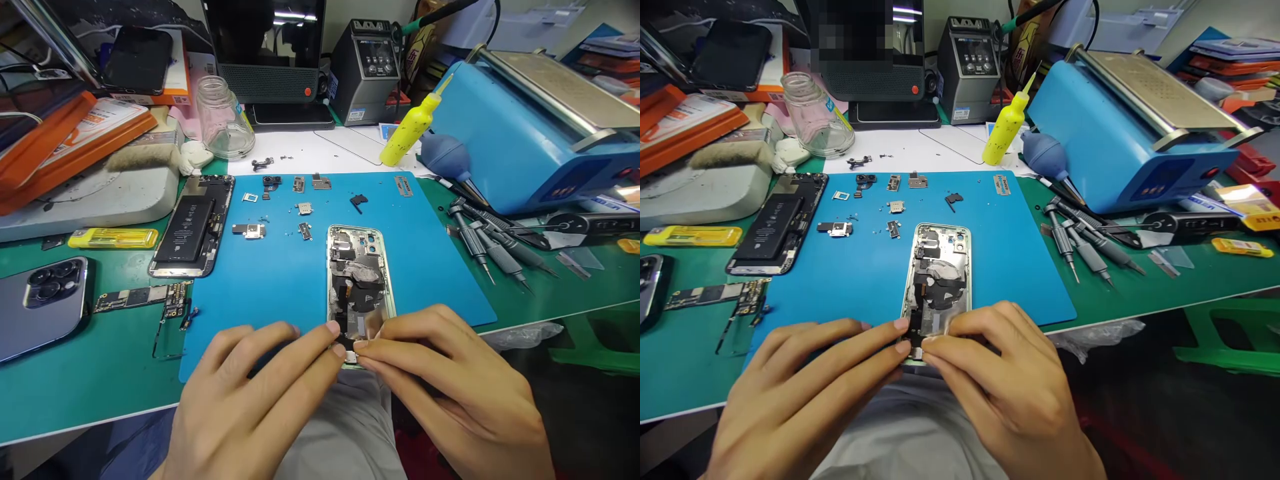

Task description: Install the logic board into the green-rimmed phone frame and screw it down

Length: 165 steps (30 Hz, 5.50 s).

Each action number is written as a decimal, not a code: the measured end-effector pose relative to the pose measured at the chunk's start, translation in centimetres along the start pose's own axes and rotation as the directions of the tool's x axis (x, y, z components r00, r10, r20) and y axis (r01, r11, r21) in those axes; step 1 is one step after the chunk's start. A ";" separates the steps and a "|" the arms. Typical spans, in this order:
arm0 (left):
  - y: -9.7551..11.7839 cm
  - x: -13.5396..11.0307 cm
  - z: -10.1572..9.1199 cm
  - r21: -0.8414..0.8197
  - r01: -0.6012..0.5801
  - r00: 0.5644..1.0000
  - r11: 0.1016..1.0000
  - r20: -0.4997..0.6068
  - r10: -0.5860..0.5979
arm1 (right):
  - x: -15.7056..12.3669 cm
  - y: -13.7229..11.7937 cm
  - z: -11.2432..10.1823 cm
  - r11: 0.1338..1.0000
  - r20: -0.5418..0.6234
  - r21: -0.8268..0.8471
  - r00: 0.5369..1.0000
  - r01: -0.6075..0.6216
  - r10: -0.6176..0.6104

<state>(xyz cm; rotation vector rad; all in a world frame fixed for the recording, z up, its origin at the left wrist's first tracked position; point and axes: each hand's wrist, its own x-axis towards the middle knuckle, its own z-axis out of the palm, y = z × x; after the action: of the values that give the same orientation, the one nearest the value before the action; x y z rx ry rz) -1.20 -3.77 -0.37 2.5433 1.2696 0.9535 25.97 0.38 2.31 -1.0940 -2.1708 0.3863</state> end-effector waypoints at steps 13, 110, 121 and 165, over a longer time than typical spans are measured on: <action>-0.3 -0.2 0.1 0.079 -0.070 0.997 0.994 0.046 0.066 | 0.6 0.4 -1.3 1.000 0.127 0.020 0.992 -0.001 -0.001; 3.8 4.2 5.2 0.327 0.204 0.979 0.923 -0.073 -0.190 | -2.1 4.2 -4.5 0.982 -0.199 -0.152 0.970 0.108 -0.138; 2.7 3.9 5.5 0.244 0.154 0.988 0.957 -0.035 -0.150 | 1.5 12.8 -9.8 0.655 -0.264 -0.559 0.858 -0.509 0.441; -4.2 0.0 0.2 0.411 -0.022 0.983 0.911 -0.159 0.096 | 1.0 13.7 -10.9 0.582 -0.277 -0.674 0.886 -0.455 0.373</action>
<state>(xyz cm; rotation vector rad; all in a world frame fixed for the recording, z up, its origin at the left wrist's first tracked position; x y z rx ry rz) -3.90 -1.09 -2.20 2.8752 1.5986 1.0384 41.14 9.16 3.54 -2.0360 -1.9675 -0.4043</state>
